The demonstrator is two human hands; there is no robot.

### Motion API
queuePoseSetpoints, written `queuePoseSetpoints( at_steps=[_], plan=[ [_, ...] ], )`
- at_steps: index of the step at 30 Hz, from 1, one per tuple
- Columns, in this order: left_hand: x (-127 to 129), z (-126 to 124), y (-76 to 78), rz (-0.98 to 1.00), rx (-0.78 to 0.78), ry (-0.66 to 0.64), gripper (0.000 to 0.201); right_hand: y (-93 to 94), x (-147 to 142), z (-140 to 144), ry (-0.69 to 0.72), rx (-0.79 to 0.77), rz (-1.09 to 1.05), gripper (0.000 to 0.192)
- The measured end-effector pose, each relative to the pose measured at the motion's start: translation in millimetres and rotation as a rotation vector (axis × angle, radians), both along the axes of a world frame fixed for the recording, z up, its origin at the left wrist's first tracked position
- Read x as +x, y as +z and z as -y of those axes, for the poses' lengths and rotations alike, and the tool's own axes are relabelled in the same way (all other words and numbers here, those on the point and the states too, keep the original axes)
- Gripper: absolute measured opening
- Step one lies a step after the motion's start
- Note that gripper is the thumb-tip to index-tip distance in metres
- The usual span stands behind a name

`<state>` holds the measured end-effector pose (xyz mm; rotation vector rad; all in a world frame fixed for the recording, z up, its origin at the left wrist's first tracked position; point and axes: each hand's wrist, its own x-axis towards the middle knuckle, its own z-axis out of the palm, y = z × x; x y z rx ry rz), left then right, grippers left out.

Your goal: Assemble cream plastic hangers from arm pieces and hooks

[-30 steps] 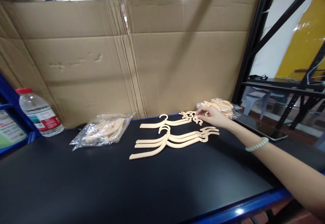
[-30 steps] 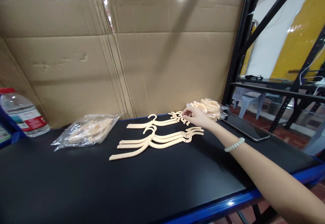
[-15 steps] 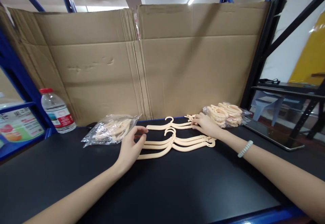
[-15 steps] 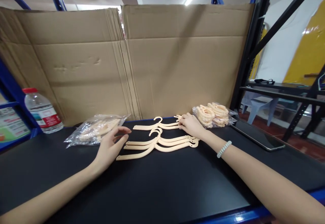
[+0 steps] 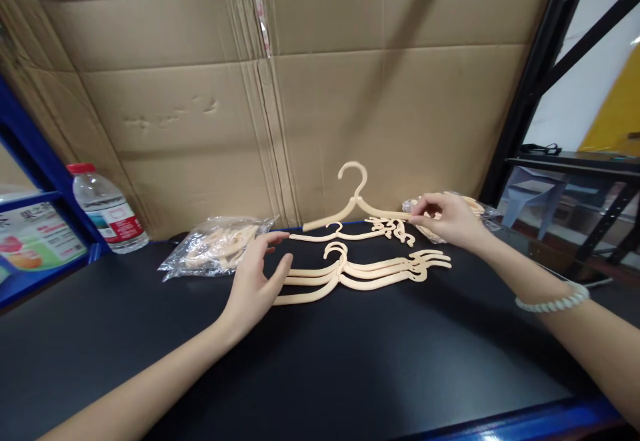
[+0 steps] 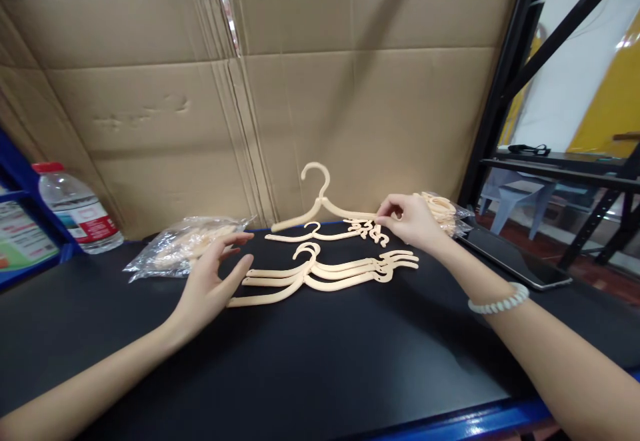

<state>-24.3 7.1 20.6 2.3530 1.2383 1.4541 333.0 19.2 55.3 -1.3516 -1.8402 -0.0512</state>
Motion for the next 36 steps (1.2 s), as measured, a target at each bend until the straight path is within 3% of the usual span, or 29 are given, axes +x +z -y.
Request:
queuePoseSetpoints(
  at_steps=[3, 7, 14, 21, 24, 27, 29, 33, 36],
  plan=[
    [5, 7, 4.3, 0.027, 0.003, -0.028, 0.04, 13.0, -8, 19, 0.041, -0.045, -0.035, 0.018],
    [12, 16, 2.5, 0.071, 0.001, -0.052, 0.054, 11.8, -24, 30, 0.191, -0.071, 0.027, 0.018],
    [14, 18, -6.0, -0.128, -0.036, -0.102, 0.024, -6.2, -34, 25, 0.336, -0.183, 0.042, 0.012],
    [12, 14, -7.8, -0.213, -0.139, -0.202, 0.025, 4.0, -19, 23, 0.411, -0.261, 0.028, 0.021],
    [13, 14, -7.6, -0.23, -0.14, -0.217, 0.028, 14.2, -2, 21, 0.338, -0.229, -0.03, 0.027],
    [13, 14, -7.6, -0.235, -0.129, -0.202, 0.028, 15.4, 17, 14, 0.128, -0.106, 0.022, 0.023],
    [13, 14, -8.3, -0.24, -0.114, -0.19, 0.027, 8.6, 26, 6, 0.054, -0.068, 0.197, 0.016],
    [14, 13, -10.9, -0.251, -0.083, -0.17, 0.026, -15.4, 31, -13, 0.092, -0.125, 0.503, 0.011],
    [15, 13, -11.9, -0.248, -0.063, -0.166, 0.025, -29.8, 28, -20, -0.009, -0.133, 0.652, 0.015]
  ],
)
